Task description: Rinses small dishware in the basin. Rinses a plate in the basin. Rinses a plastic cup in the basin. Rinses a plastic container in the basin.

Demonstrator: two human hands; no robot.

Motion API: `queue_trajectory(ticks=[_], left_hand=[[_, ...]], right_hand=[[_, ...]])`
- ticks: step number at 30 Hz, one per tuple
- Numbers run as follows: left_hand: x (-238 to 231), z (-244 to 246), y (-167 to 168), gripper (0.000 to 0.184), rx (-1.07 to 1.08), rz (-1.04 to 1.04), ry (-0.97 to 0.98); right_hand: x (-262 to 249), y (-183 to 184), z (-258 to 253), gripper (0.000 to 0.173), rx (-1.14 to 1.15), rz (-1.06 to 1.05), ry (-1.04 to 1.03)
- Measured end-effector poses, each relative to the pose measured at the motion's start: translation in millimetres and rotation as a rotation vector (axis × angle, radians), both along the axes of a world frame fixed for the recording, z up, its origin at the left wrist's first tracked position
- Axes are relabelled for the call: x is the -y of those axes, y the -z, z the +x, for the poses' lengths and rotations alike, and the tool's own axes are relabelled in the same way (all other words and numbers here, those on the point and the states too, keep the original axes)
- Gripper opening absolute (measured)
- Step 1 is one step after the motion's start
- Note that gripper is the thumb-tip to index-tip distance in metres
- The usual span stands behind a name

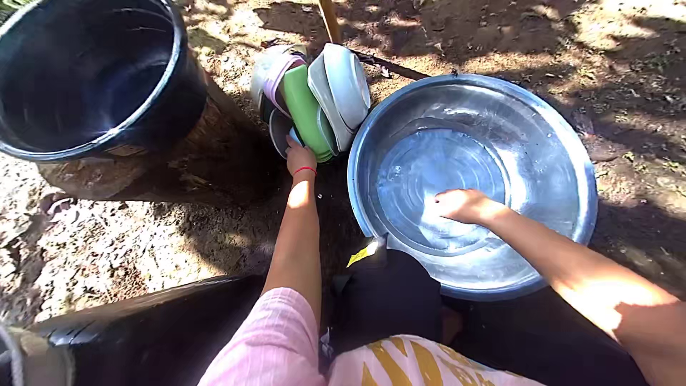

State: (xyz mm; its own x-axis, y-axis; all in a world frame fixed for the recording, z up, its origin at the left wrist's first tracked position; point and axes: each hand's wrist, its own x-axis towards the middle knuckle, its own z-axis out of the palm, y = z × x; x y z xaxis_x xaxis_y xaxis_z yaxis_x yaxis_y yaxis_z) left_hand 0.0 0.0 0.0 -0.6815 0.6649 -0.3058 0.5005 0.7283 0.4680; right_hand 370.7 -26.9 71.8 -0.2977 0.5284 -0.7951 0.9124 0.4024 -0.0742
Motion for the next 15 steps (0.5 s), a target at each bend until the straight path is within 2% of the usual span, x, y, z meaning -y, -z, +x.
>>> queue_trajectory(ticks=[3,6,10,12,14,15], left_hand=[[-2,1,2,0.07,-0.052,0.077,0.01],[8,2,-14,0.07,-0.098,0.175,-0.006],[61,9,-51,0.06,-0.248,0.241,-0.032],[92,33,-77,0.053,-0.225,0.433,-0.001],[102,67,-81,0.051,-0.089,0.686,0.134],[100,88,-77,0.05,0.018,0.714,0.233]], right_hand=[[-5,-8,15,0.039,-0.012,0.003,-0.034],[-18,-19,26,0.042,-0.025,0.004,-0.048],[-33,-3,24,0.046,-0.143,-0.024,0.052],[-32,19,12,0.048,-0.44,-0.094,0.265],[-19,32,-12,0.054,-0.817,-0.332,0.637],[-12,38,-22,0.056,-0.973,-0.482,0.822]])
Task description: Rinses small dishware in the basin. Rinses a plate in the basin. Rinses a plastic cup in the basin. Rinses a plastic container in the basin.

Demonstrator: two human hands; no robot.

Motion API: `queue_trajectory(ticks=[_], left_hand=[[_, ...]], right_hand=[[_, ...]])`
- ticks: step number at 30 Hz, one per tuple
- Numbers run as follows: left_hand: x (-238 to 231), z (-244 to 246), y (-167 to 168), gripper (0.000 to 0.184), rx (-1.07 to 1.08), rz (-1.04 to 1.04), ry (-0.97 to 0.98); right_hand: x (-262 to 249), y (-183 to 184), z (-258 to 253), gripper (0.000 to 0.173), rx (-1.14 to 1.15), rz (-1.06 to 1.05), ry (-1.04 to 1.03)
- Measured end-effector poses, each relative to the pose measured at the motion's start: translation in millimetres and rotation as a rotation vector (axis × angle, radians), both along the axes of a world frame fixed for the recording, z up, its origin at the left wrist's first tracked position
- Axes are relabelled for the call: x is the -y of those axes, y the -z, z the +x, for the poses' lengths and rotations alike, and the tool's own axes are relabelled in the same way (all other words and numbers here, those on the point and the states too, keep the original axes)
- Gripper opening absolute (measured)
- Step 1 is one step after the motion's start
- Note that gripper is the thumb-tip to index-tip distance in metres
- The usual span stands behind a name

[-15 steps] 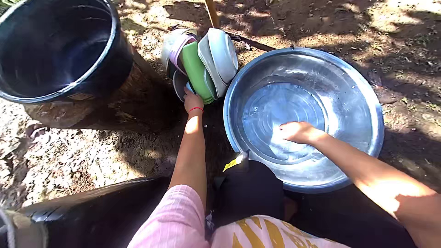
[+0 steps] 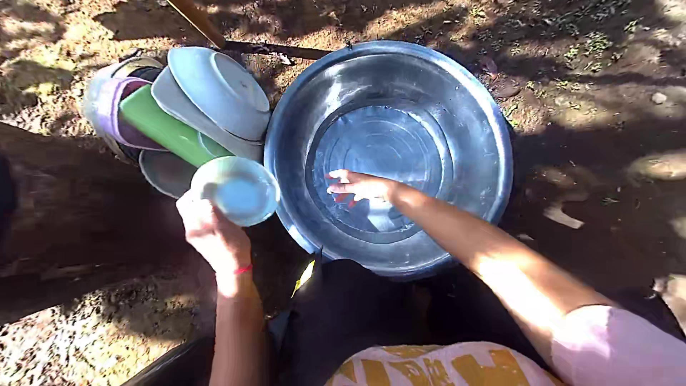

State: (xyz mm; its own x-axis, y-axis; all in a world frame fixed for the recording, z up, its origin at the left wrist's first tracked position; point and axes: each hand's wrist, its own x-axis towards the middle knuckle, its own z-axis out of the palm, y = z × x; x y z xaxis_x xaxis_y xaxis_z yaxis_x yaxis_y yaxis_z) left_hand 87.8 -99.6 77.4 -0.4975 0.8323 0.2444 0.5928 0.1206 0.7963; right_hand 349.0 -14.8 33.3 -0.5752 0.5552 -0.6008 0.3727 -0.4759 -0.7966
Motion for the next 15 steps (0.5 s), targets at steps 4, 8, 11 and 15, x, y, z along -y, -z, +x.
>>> queue_trajectory(ticks=[4,8,11,15], left_hand=[[-53,89,38,0.043,0.278,-0.416,0.518],[-134,128,111,0.056,0.267,-0.958,0.871],[-161,130,174,0.054,0.003,-0.846,0.533],[-123,213,213,0.042,0.684,-0.491,-0.032]], right_hand=[[5,26,3,0.046,-0.306,-0.179,0.591],[-16,97,92,0.043,0.116,0.165,0.942],[-20,124,142,0.042,0.5,0.372,1.256],[-23,153,131,0.042,0.564,0.448,1.388]])
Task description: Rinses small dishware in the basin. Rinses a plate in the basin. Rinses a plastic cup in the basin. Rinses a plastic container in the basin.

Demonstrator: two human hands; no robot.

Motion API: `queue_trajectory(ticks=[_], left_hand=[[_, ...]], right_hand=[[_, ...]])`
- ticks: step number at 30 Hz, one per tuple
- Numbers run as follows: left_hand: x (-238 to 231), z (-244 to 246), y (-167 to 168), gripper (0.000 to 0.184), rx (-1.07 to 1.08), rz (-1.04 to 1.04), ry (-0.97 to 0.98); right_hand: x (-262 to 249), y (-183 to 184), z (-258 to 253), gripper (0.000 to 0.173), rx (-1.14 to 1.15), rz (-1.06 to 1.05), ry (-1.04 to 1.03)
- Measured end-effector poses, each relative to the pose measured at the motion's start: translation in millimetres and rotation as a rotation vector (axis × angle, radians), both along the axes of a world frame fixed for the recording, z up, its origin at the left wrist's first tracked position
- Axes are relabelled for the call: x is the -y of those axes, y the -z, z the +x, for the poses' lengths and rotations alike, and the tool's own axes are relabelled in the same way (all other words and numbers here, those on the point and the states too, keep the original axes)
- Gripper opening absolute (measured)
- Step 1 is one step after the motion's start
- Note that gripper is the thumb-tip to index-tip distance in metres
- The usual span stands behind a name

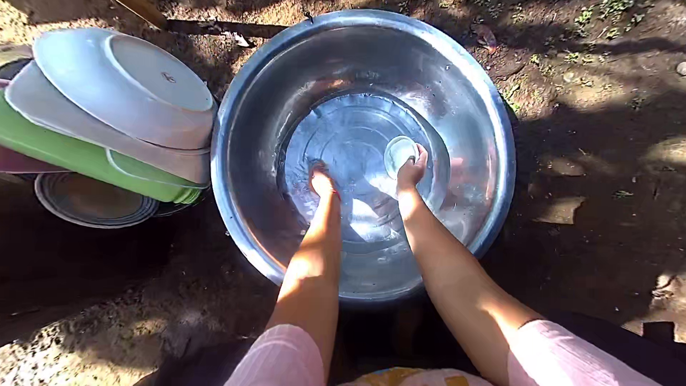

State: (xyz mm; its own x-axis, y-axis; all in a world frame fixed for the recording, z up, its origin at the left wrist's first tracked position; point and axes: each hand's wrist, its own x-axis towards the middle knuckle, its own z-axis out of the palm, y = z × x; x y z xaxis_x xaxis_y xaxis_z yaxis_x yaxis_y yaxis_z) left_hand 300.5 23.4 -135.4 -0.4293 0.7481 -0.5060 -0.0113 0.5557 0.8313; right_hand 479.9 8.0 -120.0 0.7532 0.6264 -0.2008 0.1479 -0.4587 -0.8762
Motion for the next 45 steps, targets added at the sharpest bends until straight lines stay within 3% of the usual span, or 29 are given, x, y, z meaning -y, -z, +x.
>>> queue_trajectory(ticks=[2,3,4,7,9,11,13,16,18,20,24,26,28,29,30,32,34,36,37,39,40,42,44,45], left_hand=[[10,41,3,0.034,0.432,0.102,-0.138],[16,53,-4,0.038,0.424,0.102,-0.028],[20,63,-12,0.038,0.277,0.084,0.166],[31,43,-3,0.044,-0.38,0.243,1.102],[25,21,9,0.067,-0.726,0.313,1.406],[26,21,15,0.067,-0.875,0.434,1.328],[32,31,-4,0.04,-0.866,0.453,1.302],[30,37,-35,0.032,-0.588,0.381,1.293],[23,42,-55,0.035,-0.255,0.257,1.039],[14,40,-52,0.038,-0.129,0.228,0.713],[-4,-12,-9,0.049,-0.447,0.101,0.295],[-4,-19,0,0.044,-0.2,0.008,-0.018],[-8,5,-1,0.038,0.316,0.012,-0.28],[-11,18,-3,0.038,0.465,0.045,-0.268],[-12,27,-6,0.043,0.479,0.095,-0.157],[-14,30,3,0.046,0.148,0.145,0.269],[-8,29,6,0.048,-0.301,0.028,0.565],[9,40,3,0.046,-0.47,-0.067,0.692],[18,48,3,0.046,-0.516,-0.092,0.77],[31,50,10,0.049,-0.635,-0.041,0.873],[33,40,13,0.05,-0.694,-0.001,0.831],[29,9,17,0.047,-0.671,0.009,0.532],[19,-3,15,0.045,-0.444,-0.073,0.114],[11,4,9,0.043,-0.223,-0.073,-0.06]], right_hand=[[4,20,-20,0.043,-0.196,0.017,-0.084],[7,28,-29,0.042,-0.303,0.008,-0.136],[9,29,-34,0.041,-0.378,-0.027,-0.208],[18,29,-30,0.037,-0.487,-0.121,-0.336],[15,30,-25,0.045,-0.609,-0.138,-0.292],[9,25,-27,0.048,-0.741,-0.137,-0.292],[2,19,-28,0.045,-0.809,-0.133,-0.347],[5,20,-10,0.061,-0.966,-0.062,-0.424],[7,28,0,0.066,-1.026,0.113,-0.532],[6,19,-1,0.053,-0.974,0.09,-0.514],[-9,0,-12,0.03,-0.661,0.127,-0.463],[-15,-6,-14,0.027,-0.329,0.139,-0.578],[-10,-5,-24,0.028,0.062,0.084,-0.784],[-3,2,-32,0.026,0.215,0.064,-0.901],[5,12,-37,0.022,0.325,0.047,-1.004],[21,25,-38,0.025,0.387,-0.055,-1.085],[33,32,-30,0.034,0.419,-0.076,-0.887],[32,27,-19,0.06,0.312,-0.234,-0.685],[30,25,-14,0.062,0.227,-0.295,-0.632],[28,22,-1,0.044,0.111,-0.346,-0.609],[26,21,6,0.04,0.116,-0.341,-0.58],[19,10,14,0.037,0.231,-0.322,-0.463],[16,3,11,0.038,0.314,-0.232,-0.32],[15,3,5,0.041,0.312,-0.187,-0.276]])
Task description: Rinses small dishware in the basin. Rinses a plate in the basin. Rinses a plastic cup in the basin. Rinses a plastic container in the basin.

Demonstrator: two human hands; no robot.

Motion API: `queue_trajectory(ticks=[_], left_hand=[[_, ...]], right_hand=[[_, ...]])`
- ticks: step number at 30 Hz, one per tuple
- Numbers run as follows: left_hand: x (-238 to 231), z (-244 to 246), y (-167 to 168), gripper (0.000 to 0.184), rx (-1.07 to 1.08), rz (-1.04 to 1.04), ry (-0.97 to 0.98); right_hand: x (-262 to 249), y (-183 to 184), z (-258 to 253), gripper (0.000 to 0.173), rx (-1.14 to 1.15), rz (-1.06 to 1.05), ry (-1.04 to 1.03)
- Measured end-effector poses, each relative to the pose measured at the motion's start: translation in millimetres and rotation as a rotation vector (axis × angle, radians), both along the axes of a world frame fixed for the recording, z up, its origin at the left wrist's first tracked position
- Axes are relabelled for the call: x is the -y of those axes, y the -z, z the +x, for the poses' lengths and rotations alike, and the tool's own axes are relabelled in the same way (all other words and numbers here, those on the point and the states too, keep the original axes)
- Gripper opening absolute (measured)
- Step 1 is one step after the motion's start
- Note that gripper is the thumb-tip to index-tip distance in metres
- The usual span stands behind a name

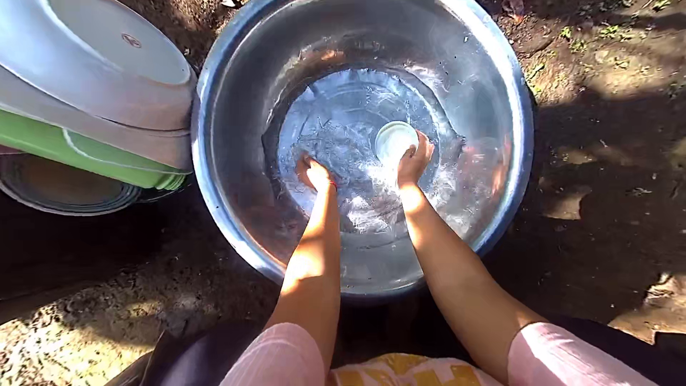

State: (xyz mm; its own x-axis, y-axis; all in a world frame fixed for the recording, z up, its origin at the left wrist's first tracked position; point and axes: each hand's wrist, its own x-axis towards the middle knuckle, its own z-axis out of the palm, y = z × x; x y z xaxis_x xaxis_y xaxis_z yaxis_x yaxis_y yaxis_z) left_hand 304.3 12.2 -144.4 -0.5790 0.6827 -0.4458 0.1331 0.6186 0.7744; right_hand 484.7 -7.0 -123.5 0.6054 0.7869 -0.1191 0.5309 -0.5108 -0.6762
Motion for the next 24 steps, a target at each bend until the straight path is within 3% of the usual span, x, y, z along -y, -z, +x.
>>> queue_trajectory(ticks=[2,3,4,6,8,9,12,13,15,16,18,20,22,24], left_hand=[[-13,27,-7,0.045,0.506,0.094,-0.118],[-16,43,-8,0.044,0.625,0.137,-0.055],[-14,54,-7,0.043,0.619,0.183,0.13],[-1,54,-3,0.037,0.261,0.243,0.728],[4,33,-1,0.042,-0.269,0.394,1.35],[3,20,-3,0.042,-0.483,0.506,1.544],[-13,-8,-35,0.026,-0.689,0.742,1.84],[-17,-12,-49,0.023,-0.633,0.771,1.854],[-23,-18,-86,0.025,-0.327,0.48,1.79],[-24,-21,-100,0.032,-0.12,0.338,1.64],[-26,-28,-99,0.037,0.158,0.214,1.254],[-35,-41,-79,0.038,0.151,0.178,1.026],[-33,-63,-50,0.044,-0.027,0.087,0.84],[-17,-72,-14,0.042,-0.131,0.069,0.508]], right_hand=[[1,6,-22,0.047,-0.123,0.024,0.016],[2,9,-33,0.048,-0.223,0.005,-0.001],[2,12,-40,0.046,-0.343,0.004,-0.017],[5,27,-45,0.032,-0.592,0.106,-0.024],[1,36,-37,0.024,-0.769,0.125,0.021],[-1,32,-31,0.027,-0.816,0.056,0.05],[-1,21,-25,0.038,-1.008,-0.092,-0.003],[-1,20,-26,0.039,-1.111,-0.077,-0.017],[-1,19,-30,0.052,-1.374,0.102,-0.121],[-2,13,-31,0.061,-1.435,0.159,-0.168],[-1,-7,-34,0.053,-1.381,0.106,-0.234],[-4,-27,-39,0.04,-1.227,-0.05,-0.283],[-5,-43,-43,0.046,-0.964,-0.129,-0.362],[-5,-47,-41,0.042,-0.661,-0.151,-0.426]])
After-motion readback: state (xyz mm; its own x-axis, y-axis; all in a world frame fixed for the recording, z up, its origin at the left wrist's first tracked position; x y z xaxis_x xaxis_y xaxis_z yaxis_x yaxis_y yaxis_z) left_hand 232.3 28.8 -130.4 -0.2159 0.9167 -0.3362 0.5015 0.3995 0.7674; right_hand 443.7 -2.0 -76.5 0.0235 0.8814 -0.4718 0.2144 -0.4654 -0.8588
